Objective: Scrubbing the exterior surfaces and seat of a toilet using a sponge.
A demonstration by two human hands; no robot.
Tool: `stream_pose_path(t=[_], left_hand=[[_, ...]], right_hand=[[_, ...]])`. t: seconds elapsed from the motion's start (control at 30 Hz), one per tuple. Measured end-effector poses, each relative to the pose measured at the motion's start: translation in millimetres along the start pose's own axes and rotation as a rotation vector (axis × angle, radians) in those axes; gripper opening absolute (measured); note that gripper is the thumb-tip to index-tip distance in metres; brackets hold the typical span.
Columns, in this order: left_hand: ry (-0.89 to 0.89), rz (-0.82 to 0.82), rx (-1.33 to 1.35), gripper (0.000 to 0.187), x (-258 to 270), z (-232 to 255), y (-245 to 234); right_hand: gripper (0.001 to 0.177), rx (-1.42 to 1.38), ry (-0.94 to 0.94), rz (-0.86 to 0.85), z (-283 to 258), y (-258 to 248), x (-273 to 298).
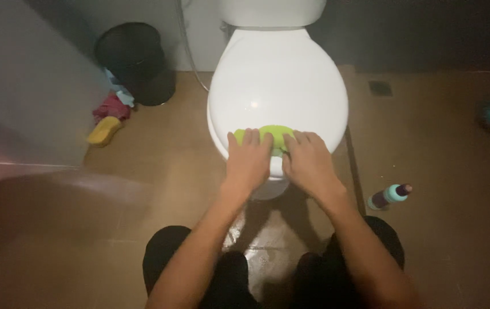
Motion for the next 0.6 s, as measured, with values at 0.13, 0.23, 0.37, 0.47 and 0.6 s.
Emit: stream_pose_path(t=[0.13, 0.23, 0.37, 0.47, 0.6], left_hand=[[-0.006, 0.269, -0.030, 0.059, 20, 3, -1], [-0.006, 0.307, -0.006, 0.055, 36, 3, 1], [0.103, 0.286, 0.064, 0.057, 35, -7, 2], [0.144, 0.390, 0.098, 0.056, 34, -9, 4], [0.112, 0.290, 0.093, 0.053, 7, -12, 6]], right_hand=[[0.049, 0.010, 0.086, 0.006, -12, -5, 0], [0.053, 0.085, 0.134, 0.033, -26, -11, 4], [0.050, 0.093, 0.196, 0.062, -34, -15, 8], [0.047, 0.022, 0.103, 0.131, -27, -3, 15], [0.059, -0.010, 0.107, 0.196, -7, 22, 0]])
Point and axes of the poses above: each hand's wrist, its own x-axis away from the middle knuckle, its own y-axis out of the palm, z = x × y, the point moved 3 cm from there along -x, towards the middle knuckle, and after that the axes turned 1 degree about z, right-handed, at the moved point
